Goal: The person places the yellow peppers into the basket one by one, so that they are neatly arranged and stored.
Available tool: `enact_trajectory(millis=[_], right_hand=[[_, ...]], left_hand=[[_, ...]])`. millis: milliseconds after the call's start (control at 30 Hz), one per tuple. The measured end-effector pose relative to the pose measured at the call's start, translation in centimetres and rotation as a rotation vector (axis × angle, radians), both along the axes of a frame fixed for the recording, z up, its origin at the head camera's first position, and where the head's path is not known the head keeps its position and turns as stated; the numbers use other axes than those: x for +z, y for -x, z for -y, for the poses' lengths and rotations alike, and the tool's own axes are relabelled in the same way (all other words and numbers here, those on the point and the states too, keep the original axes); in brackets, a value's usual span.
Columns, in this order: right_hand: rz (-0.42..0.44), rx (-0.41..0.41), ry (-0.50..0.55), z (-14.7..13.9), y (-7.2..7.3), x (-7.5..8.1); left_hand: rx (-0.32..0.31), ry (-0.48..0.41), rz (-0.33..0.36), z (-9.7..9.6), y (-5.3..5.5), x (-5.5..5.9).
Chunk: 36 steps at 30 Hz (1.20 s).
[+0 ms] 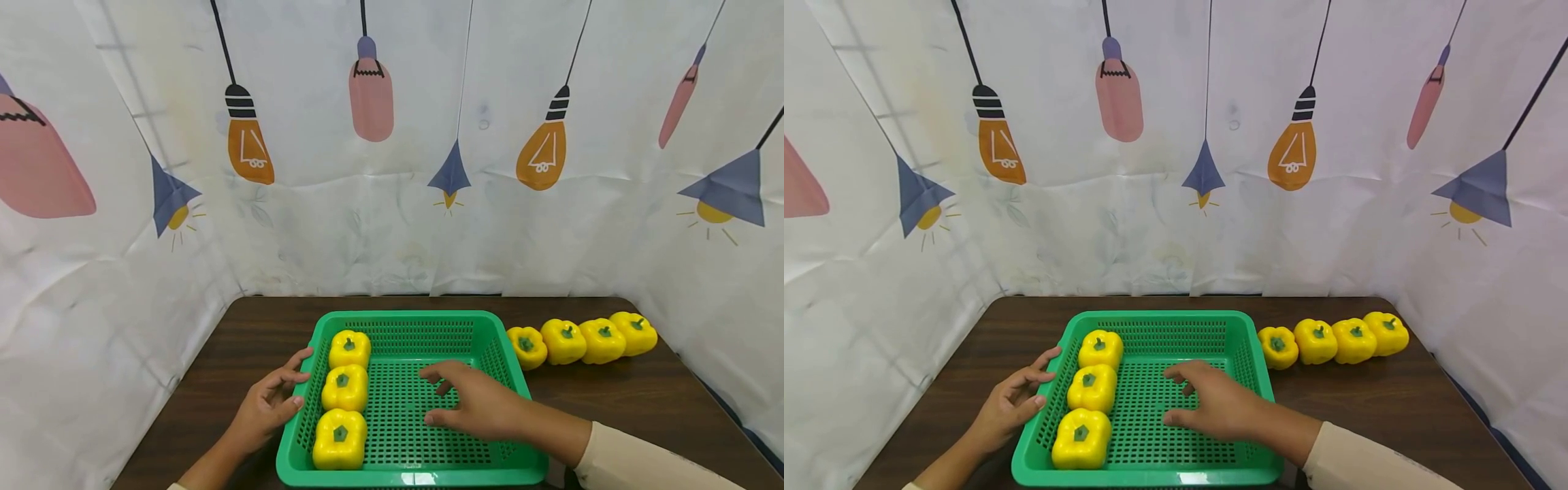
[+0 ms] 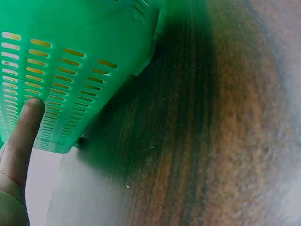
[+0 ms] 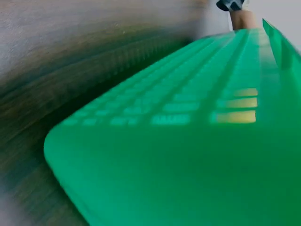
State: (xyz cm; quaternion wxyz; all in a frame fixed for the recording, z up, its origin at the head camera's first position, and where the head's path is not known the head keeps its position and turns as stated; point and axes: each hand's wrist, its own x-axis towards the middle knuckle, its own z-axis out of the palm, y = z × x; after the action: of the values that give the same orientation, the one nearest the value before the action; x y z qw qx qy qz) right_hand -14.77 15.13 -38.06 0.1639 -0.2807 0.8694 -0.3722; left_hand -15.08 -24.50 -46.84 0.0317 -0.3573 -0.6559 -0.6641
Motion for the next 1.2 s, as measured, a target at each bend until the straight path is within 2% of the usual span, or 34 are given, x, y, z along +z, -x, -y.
enact_trajectory(millis=[200, 467, 800, 1200], right_hand=[[0.014, -0.002, 0.047, -1.6, 0.1, 0.4], [0.000, -0.041, 0.054, -4.4, 0.3, 0.9], [-0.118, -0.072, 0.033, -7.1, 0.9, 1.5], [-0.170, -0.139, 0.060, -10.4, 1.9, 2.0]], left_hand=[[-0.015, -0.004, 0.007, 0.0, 0.0, -0.2], [-0.013, -0.008, 0.006, 0.0, 0.1, -0.2], [-0.001, -0.006, 0.007, 0.2, 0.3, -0.2], [-0.006, -0.015, -0.005, 0.3, 0.4, -0.5]])
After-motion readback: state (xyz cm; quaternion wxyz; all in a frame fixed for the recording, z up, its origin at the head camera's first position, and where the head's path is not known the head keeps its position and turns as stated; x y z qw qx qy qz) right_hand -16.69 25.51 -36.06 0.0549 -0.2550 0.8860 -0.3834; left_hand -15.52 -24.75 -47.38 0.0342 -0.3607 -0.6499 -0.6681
